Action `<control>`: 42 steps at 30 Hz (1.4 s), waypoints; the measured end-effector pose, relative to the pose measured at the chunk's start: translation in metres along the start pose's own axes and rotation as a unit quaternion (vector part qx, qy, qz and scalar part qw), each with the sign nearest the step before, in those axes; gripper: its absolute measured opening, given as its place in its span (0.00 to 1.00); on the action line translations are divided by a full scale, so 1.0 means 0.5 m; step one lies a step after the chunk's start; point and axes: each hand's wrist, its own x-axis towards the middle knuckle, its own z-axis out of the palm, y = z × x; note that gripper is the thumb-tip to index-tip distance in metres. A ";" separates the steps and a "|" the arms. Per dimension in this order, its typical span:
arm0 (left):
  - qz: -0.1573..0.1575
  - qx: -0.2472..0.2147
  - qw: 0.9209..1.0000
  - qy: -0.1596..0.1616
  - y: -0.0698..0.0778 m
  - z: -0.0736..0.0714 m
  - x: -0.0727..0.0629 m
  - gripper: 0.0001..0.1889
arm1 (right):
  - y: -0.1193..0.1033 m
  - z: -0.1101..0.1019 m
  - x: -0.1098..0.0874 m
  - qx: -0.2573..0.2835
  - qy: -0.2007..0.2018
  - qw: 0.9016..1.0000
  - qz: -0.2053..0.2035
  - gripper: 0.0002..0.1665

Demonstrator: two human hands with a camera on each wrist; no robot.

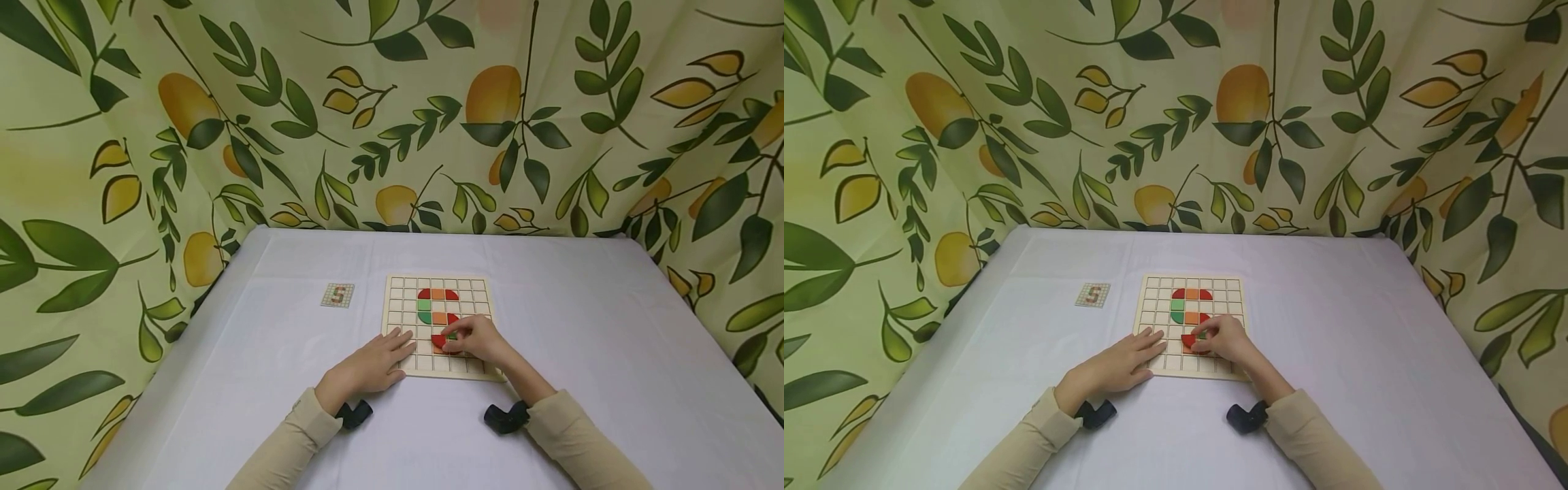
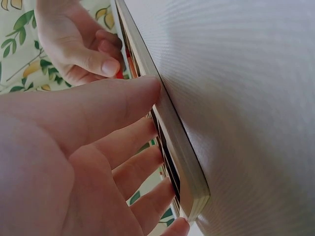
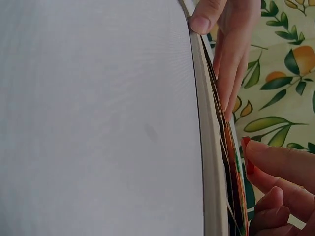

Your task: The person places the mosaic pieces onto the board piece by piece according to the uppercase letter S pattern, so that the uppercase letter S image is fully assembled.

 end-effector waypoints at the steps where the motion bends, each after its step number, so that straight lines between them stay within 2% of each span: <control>1: 0.001 0.001 1.000 0.000 0.000 0.000 0.000 0.29 | -0.002 0.001 0.000 -0.003 0.000 1.000 -0.001 0.15; 21: -0.001 -0.008 1.000 -0.003 0.001 0.003 -0.002 0.29 | -0.019 0.031 0.003 -0.053 -0.004 0.998 -0.019 0.13; 30: -0.001 0.001 1.000 -0.004 0.004 0.002 -0.004 0.29 | -0.031 0.042 0.002 -0.047 0.007 0.999 0.005 0.12; 42: -0.005 -0.007 1.000 -0.003 0.003 0.002 -0.004 0.29 | -0.044 0.052 0.000 -0.086 0.027 0.995 0.033 0.13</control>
